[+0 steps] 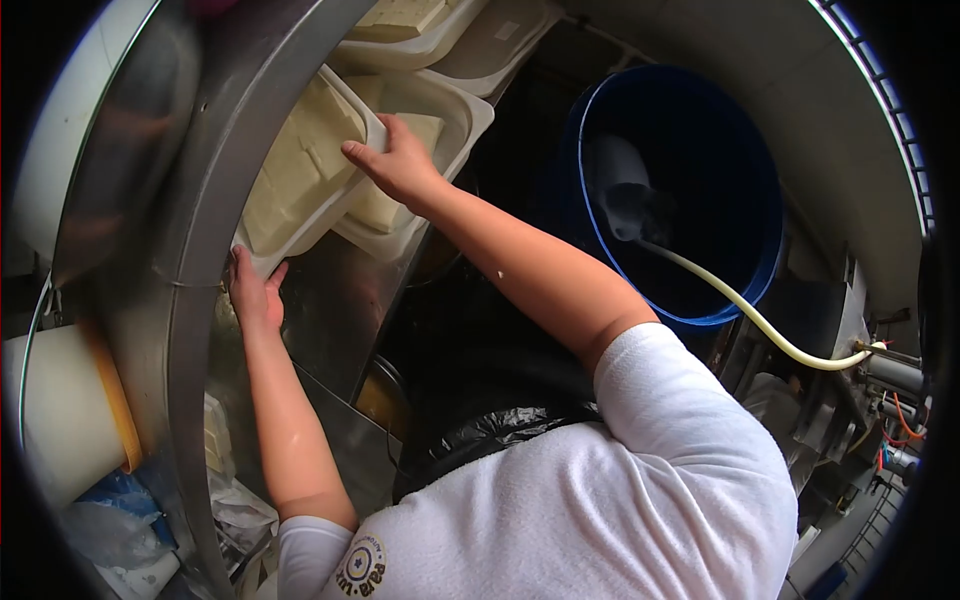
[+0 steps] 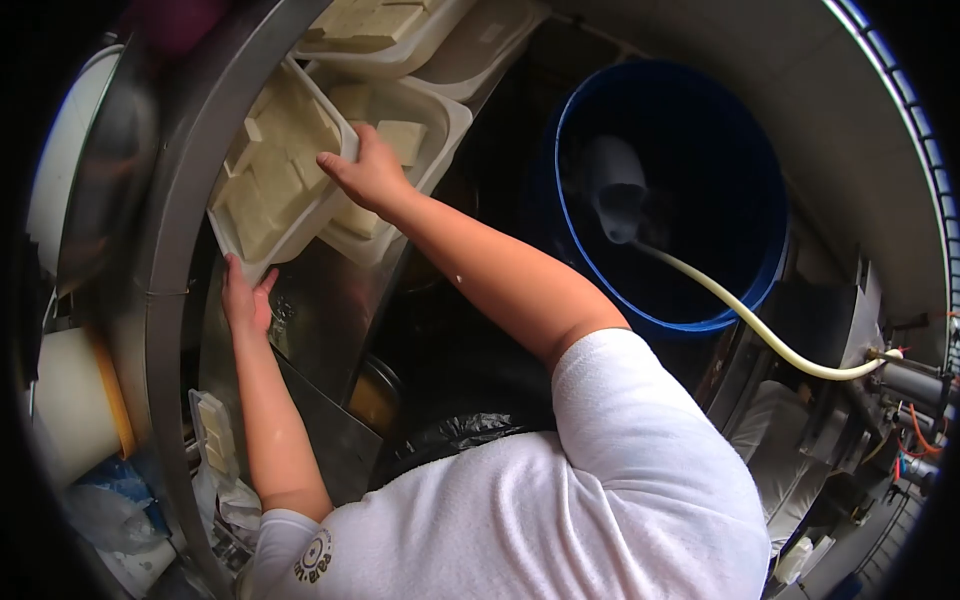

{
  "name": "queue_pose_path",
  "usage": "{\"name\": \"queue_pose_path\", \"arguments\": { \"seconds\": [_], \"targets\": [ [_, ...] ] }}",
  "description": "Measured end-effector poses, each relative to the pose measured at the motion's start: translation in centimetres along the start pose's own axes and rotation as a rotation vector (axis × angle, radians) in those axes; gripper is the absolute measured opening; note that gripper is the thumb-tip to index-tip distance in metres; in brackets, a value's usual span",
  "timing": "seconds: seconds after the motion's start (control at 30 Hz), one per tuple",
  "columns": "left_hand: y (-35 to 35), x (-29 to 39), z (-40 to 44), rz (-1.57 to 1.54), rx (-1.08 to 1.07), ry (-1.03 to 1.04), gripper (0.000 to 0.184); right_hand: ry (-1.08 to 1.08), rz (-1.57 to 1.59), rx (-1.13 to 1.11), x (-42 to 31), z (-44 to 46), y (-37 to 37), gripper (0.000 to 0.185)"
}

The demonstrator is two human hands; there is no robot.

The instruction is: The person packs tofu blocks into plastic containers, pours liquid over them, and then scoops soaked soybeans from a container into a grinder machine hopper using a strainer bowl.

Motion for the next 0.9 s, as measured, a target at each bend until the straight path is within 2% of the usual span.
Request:
{"name": "queue_pose_path", "arguments": {
  "seconds": [0.03, 0.1, 0.33, 0.43, 0.5, 0.53, 0.6, 0.7, 0.83, 0.9],
  "targets": [
    [0.2, 0.0, 0.2, -0.035, -0.025, 0.007, 0.065, -0.004, -0.004, 0.007, -0.3, 0.1, 0.1, 0.066],
    [0.5, 0.1, 0.0, -0.016, -0.043, -0.001, 0.063, 0.174, 0.025, 0.028, 0.2, 0.3, -0.1, 0.063],
    [0.0, 0.7, 0.5, 0.116, -0.088, -0.024, 0.056, 0.170, -0.040, 0.041, -0.2, 0.6, -0.2, 0.062],
    [-0.1, 1.4, 1.2, 0.181, -0.025, -0.092, 0.054, 0.112, -0.055, 0.001, -0.4, 0.4, -0.6, 0.060],
    [-0.4, 1.4, 2.5, 0.241, -0.010, -0.119, 0.053, 0.018, -0.093, 0.148, -1.1, 0.5, -2.5, 0.059],
    [-0.6, 1.2, 3.2, 0.300, 0.015, -0.151, 0.052, 0.011, -0.094, 0.154, -0.3, 1.3, -3.4, 0.059],
    [-0.8, 0.7, 4.4, 0.323, 0.014, -0.109, 0.052, -0.341, -0.254, 0.422, -1.1, 3.1, -7.0, 0.057],
    [-1.0, 0.2, 5.5, 0.366, 0.033, -0.045, 0.051, -0.280, -0.322, 0.555, -1.5, 7.4, -10.3, 0.056],
    [-1.4, 0.5, 5.6, 0.397, 0.067, -0.044, 0.048, -0.156, -0.374, 0.608, -2.7, 13.4, -11.5, 0.055],
    [-1.3, 0.3, 5.1, 0.404, 0.117, -0.047, 0.047, 0.266, 0.261, 0.321, -2.2, 15.1, -9.9, 0.050]
  ]
}}
Point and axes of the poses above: each hand's wrist, its own z-axis towards the middle knuckle, its own y-axis out of the palm, x = y × z, the point moved 6 cm from there along z, towards the middle knuckle, and after that the axes turned 3 degrees about x, right-handed, at the moved point
